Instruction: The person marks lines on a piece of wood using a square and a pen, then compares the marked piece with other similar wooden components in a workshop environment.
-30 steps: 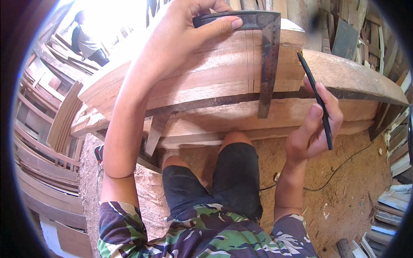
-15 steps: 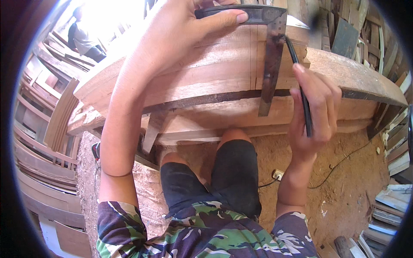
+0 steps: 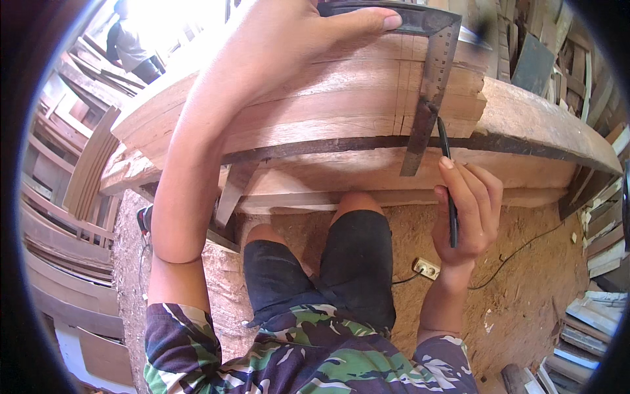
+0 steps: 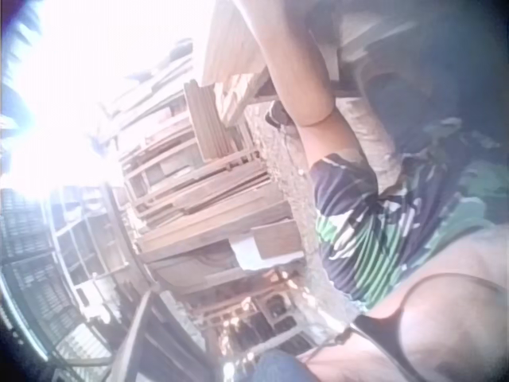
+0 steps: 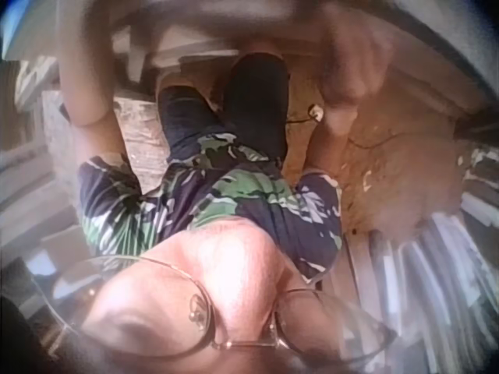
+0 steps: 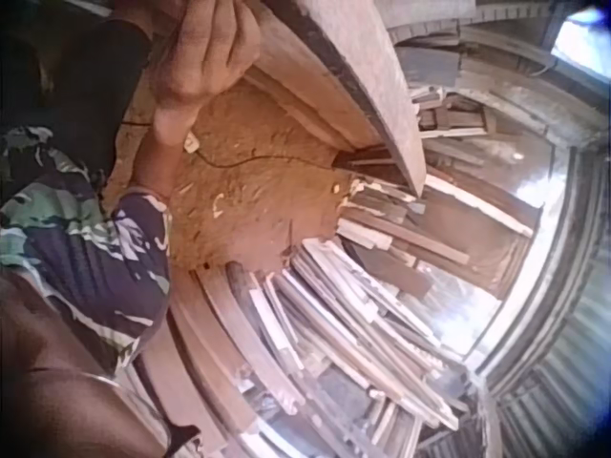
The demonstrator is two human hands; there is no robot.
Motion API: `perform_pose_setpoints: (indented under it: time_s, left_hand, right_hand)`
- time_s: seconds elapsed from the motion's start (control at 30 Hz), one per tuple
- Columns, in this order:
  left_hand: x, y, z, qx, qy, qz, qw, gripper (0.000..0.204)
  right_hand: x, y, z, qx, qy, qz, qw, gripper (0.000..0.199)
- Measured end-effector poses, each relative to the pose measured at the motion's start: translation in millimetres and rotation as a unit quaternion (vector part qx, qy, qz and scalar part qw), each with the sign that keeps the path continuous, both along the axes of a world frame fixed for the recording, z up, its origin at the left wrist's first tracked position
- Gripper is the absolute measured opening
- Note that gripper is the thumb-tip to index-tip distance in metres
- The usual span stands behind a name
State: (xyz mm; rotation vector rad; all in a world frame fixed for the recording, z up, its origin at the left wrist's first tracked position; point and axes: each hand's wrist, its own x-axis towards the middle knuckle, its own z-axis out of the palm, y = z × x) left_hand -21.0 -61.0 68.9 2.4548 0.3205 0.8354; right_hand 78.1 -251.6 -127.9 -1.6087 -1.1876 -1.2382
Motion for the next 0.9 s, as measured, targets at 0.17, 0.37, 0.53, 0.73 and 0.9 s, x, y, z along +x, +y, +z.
perform_pose_setpoints:
  time_s: [0.17, 0.37, 0.53, 0.73, 0.9]
  left_hand:
    - [3.3, 17.5, 1.8, -0.048, 0.001, -0.079, 0.996, 0.023]
    - [9.1, 29.7, 2.9, -0.061, 0.02, -0.139, 0.988, 0.02]
    - [9.7, 25.0, 5.9, -0.08, 0.024, -0.11, 0.99, 0.02]
    - [27.0, 55.0, -15.0, 0.113, -0.087, -0.162, 0.977, 0.023]
    - [19.7, 47.0, -1.6, 0.126, -0.066, -0.148, 0.979, 0.023]
  right_hand:
    - [-1.3, -1.0, 8.8, 0.005, 0.008, 0.015, 1.0, 0.018]
    - [34.2, 7.6, 61.0, 0.064, 0.04, 0.118, 0.99, 0.011]
    - [60.1, 25.7, 118.4, 0.169, -0.025, 0.223, 0.96, 0.019]
    - [117.7, 24.7, 88.5, 0.249, 0.066, 0.128, 0.958, 0.028]
    - [155.9, 15.4, 61.8, 0.161, 0.254, 0.071, 0.951, 0.034]
